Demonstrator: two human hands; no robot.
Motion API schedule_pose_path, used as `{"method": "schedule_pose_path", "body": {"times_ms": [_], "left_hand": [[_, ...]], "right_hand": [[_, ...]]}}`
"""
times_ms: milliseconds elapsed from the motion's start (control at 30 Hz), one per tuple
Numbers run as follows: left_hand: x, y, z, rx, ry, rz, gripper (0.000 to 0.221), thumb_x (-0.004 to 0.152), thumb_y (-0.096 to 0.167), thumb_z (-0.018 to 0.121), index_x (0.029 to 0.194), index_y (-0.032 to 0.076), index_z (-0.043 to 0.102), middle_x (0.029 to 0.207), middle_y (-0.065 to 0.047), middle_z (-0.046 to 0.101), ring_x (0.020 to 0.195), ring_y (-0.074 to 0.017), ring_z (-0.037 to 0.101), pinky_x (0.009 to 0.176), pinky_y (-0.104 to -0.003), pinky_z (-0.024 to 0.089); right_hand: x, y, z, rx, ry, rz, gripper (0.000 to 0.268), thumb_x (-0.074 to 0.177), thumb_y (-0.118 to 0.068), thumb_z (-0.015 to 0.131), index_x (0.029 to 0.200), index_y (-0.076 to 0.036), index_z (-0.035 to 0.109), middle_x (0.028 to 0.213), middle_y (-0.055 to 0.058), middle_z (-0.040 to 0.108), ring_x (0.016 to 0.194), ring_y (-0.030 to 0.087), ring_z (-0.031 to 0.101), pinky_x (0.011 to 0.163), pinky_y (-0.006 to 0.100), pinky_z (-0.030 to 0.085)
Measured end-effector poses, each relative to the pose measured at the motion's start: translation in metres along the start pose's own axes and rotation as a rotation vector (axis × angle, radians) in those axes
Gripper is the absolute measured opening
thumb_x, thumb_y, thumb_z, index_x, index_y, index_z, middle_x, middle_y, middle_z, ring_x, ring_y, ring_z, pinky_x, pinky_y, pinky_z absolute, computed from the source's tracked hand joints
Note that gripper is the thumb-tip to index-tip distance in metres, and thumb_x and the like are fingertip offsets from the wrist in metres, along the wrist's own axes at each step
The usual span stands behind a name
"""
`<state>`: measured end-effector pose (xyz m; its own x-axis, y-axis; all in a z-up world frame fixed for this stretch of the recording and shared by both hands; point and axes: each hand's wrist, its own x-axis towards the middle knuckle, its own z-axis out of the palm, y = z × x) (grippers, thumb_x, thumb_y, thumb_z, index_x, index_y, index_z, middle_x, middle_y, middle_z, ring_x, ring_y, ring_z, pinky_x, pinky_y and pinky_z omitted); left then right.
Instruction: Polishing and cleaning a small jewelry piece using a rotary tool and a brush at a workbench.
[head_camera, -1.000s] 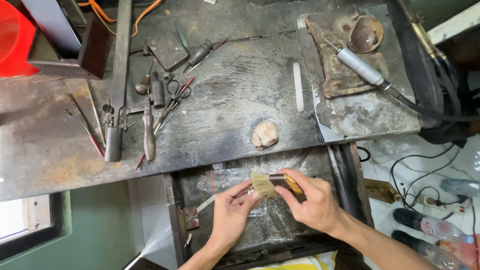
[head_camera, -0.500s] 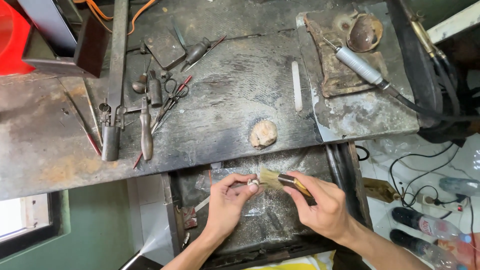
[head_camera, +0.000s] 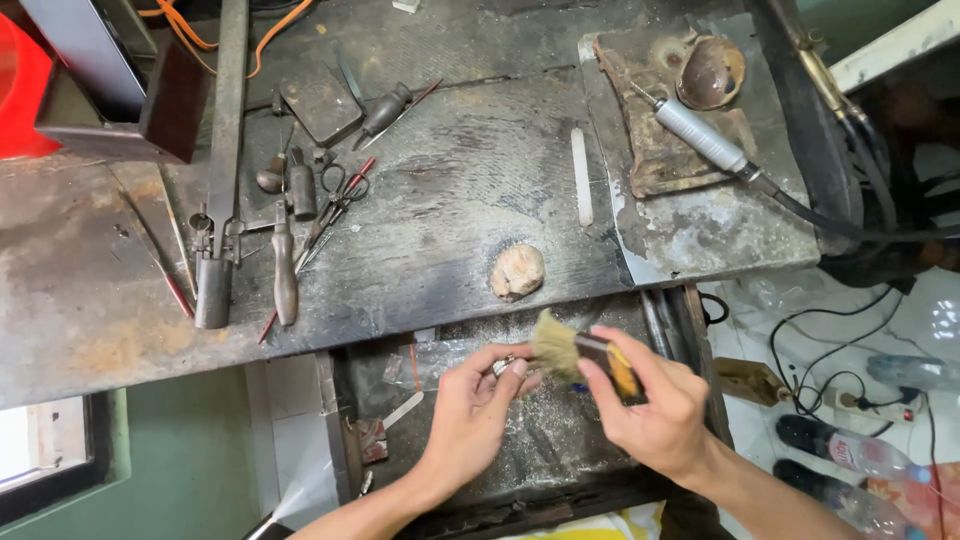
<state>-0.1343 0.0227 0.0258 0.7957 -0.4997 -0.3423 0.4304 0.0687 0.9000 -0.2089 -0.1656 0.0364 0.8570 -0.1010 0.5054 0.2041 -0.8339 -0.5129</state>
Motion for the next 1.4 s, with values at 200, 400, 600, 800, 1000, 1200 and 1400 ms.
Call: {"method": "schedule_pose_path", "body": {"times_ms": [200, 400, 600, 800, 1000, 1200, 1400], "left_hand": [[0.071, 0.093, 0.012, 0.791, -0.243, 0.589, 0.025, 0.105, 0.017, 0.041, 0.114, 0.001, 0.059, 0.108, -0.014, 0.067, 0.1, -0.0264, 0.064, 0.09, -0.042, 0.048], [0.214, 0.06, 0.065, 1.325, -0.075, 0.349, 0.048, 0.097, 0.047, 0.073, 0.087, 0.0, 0.067, 0.085, -0.023, 0.072, 0.084, -0.0458, 0.07, 0.066, -0.054, 0.054], [0.257, 0.037, 0.065, 1.312, -0.02, 0.24, 0.013, 0.083, 0.014, 0.066, 0.093, 0.007, 0.067, 0.095, -0.017, 0.073, 0.088, -0.0413, 0.071, 0.073, -0.054, 0.055], [0.233, 0.077, 0.04, 1.443, 0.056, 0.256, 0.029, 0.081, 0.025, 0.084, 0.1, 0.004, 0.076, 0.086, -0.018, 0.075, 0.092, -0.0425, 0.076, 0.077, -0.057, 0.061], [0.215, 0.103, -0.055, 1.635, 0.272, 0.153, 0.038, 0.077, 0.026, 0.089, 0.104, 0.002, 0.076, 0.087, -0.022, 0.074, 0.089, -0.0462, 0.075, 0.073, -0.06, 0.06], [0.196, 0.086, -0.114, 1.587, 0.342, 0.037, 0.031, 0.088, 0.027, 0.074, 0.101, -0.002, 0.074, 0.087, -0.024, 0.073, 0.086, -0.0484, 0.074, 0.073, -0.06, 0.061], [0.113, 0.107, -0.071, 1.37, 0.314, 0.165, 0.023, 0.101, 0.009, 0.046, 0.117, -0.006, 0.047, 0.103, -0.034, 0.064, 0.092, -0.0585, 0.068, 0.08, -0.067, 0.056]], "right_hand": [[0.022, 0.044, -0.034, -0.178, 0.161, 0.044, 0.033, 0.096, 0.008, 0.08, 0.125, 0.017, 0.066, 0.098, 0.027, 0.075, 0.064, 0.023, 0.068, 0.045, 0.024, 0.051], [0.068, 0.051, -0.052, -0.342, 0.203, -0.085, 0.028, 0.095, 0.031, 0.064, 0.117, 0.017, 0.073, 0.114, 0.031, 0.074, 0.105, 0.044, 0.072, 0.1, 0.049, 0.057], [0.068, 0.078, -0.065, -0.452, 0.231, -0.094, 0.034, 0.093, 0.033, 0.066, 0.12, 0.016, 0.08, 0.118, 0.031, 0.076, 0.112, 0.046, 0.073, 0.103, 0.05, 0.061], [0.083, 0.148, -0.013, -0.453, 0.062, -0.157, 0.029, 0.093, 0.011, 0.069, 0.117, -0.002, 0.078, 0.11, 0.02, 0.074, 0.107, 0.04, 0.072, 0.094, 0.047, 0.059], [0.115, 0.111, -0.031, -0.169, 0.016, -0.04, 0.025, 0.098, 0.007, 0.074, 0.115, -0.01, 0.08, 0.107, 0.01, 0.078, 0.105, 0.034, 0.075, 0.094, 0.042, 0.058], [0.111, 0.098, -0.017, -0.045, -0.035, -0.024, 0.026, 0.094, 0.003, 0.076, 0.115, -0.012, 0.079, 0.105, 0.01, 0.078, 0.101, 0.033, 0.075, 0.088, 0.042, 0.059], [0.118, 0.103, 0.017, 0.002, 0.111, -0.13, 0.025, 0.095, 0.01, 0.074, 0.118, -0.001, 0.076, 0.108, 0.02, 0.077, 0.102, 0.041, 0.074, 0.085, 0.047, 0.06]]}}
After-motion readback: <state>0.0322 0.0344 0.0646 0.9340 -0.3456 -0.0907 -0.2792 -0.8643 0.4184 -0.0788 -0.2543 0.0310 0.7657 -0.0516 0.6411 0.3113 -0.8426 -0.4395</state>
